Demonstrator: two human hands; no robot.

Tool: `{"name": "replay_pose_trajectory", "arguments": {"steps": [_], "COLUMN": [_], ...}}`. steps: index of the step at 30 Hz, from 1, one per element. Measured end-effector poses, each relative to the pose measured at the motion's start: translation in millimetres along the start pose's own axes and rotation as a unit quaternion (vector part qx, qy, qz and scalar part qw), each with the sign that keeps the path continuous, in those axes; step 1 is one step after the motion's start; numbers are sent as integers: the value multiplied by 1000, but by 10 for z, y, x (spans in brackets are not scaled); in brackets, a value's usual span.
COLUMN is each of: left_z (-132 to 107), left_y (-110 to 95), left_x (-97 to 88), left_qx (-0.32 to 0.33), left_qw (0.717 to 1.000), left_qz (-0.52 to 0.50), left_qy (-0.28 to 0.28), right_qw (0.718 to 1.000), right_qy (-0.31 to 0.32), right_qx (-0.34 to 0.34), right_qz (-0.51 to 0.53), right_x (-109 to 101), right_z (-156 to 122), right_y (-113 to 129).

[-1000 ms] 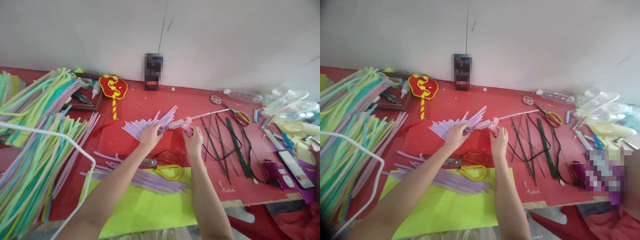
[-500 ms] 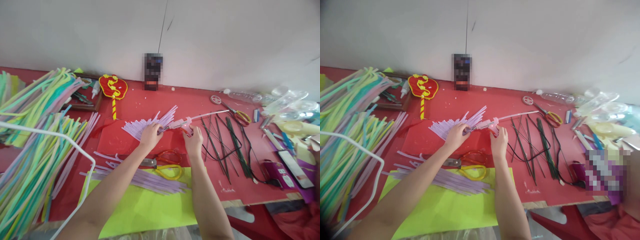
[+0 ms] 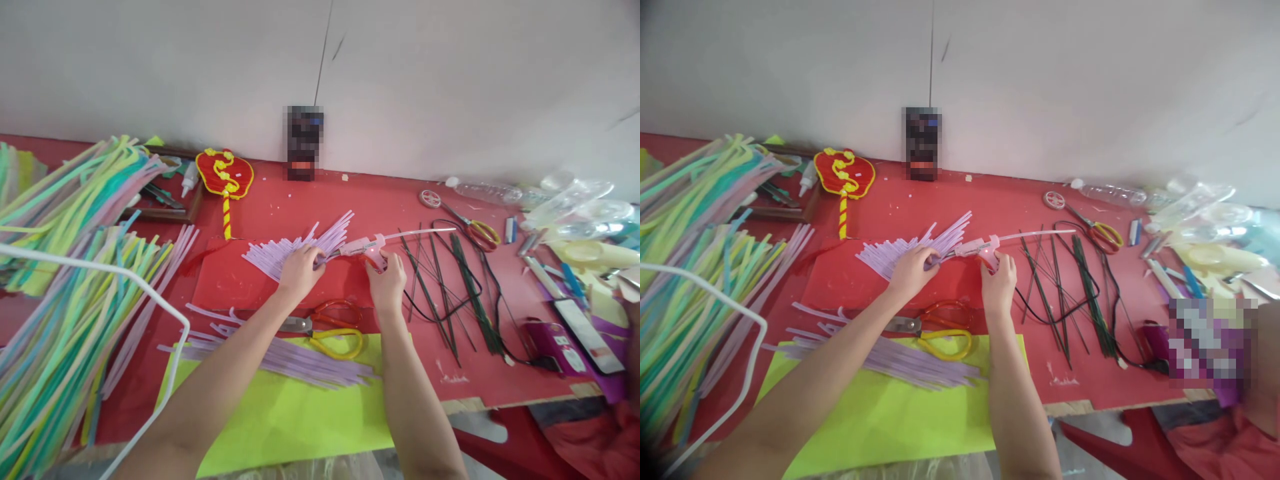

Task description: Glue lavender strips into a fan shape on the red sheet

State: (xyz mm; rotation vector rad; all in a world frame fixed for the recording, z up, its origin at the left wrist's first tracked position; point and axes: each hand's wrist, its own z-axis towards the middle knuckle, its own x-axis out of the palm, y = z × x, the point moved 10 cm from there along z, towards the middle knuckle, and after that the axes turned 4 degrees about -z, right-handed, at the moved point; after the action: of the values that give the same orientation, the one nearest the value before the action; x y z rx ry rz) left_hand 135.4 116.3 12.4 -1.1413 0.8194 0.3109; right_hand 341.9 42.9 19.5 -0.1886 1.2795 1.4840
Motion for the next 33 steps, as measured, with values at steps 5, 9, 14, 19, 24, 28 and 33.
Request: {"name": "replay_pose_trajectory", "arguments": {"steps": [5, 9, 14, 19, 24, 28, 33], "left_z": [0, 0, 2, 0, -2, 2, 5], "left_y": [1, 1, -2, 9, 9, 11, 13], "left_x": [3, 6, 3, 9, 10, 13, 11], "left_qx": [1, 2, 3, 3, 7, 8, 10], "left_qw": [1000, 1000, 1000, 1000, 1000, 1000, 1000], "left_qz": [-2, -7, -11, -5, -4, -3, -1], "left_qy": [1, 2, 1, 0, -4, -4, -5], "right_qw": [1000, 1000, 1000, 999, 999, 998, 997], "right_qy": [-9, -18, -24, -25, -25, -27, -34], "right_qx": [-3, 6, 15, 23, 28, 41, 56], "right_qz": [-6, -7, -4, -13, -19, -33, -45], "right_x": [-18, -39, -49, -48, -47, -54, -81], "right_z": [3, 7, 15, 17, 27, 42, 57], "right_y": [1, -30, -63, -82, -104, -144, -171]}}
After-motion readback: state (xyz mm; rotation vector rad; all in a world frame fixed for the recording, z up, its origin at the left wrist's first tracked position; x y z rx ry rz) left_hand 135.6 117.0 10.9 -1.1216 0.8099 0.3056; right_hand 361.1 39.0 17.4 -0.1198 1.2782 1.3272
